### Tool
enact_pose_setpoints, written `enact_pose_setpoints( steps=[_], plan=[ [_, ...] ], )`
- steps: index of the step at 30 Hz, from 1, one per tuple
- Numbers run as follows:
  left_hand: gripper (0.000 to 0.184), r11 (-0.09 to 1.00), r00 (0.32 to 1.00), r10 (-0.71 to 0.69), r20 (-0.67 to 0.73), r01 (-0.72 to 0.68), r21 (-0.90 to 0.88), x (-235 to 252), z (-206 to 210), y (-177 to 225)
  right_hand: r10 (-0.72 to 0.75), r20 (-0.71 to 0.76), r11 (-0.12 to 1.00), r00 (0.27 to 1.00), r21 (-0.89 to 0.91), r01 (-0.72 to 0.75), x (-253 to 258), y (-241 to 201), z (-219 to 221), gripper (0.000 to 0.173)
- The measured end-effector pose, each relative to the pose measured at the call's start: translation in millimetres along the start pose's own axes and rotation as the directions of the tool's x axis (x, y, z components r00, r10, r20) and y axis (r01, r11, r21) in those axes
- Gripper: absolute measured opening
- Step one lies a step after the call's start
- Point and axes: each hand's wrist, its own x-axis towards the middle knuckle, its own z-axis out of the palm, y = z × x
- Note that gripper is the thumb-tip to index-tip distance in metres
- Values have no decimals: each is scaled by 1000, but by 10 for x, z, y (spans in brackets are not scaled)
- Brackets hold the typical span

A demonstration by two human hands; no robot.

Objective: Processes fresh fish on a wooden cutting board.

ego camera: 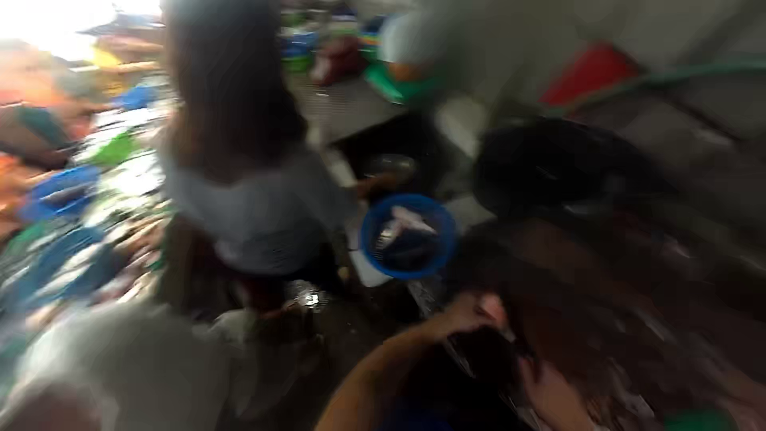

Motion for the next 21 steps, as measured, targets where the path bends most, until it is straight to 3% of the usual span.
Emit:
enact_pose_setpoints(
  steps=[3, 7, 12, 19, 21],
  plan=[
    [29, 990, 998, 40, 43, -34, -140, 47, -24, 30, 108, 101, 990, 989, 80, -116, -24, -129, -191, 63],
    [28, 999, 999, -51, 7, 51, 4, 230, 136, -180, 184, 197, 957, 963, 188, -221, 10, -52, -403, 69],
    [34, 996, 998, -57, -15, 58, 65, 259, 227, -189, 114, 320, 952, 940, 235, -196, -144, 26, -632, 64],
    [37, 971, 997, 66, 34, -72, 227, 258, 295, -221, 247, 435, 967, 866, -48, -252, -68, -337, -945, 54],
    [41, 965, 995, 92, 31, -97, 245, 266, 281, -245, 248, 447, 965, 859, -39, -259, -17, -367, -989, 51]
  ],
)
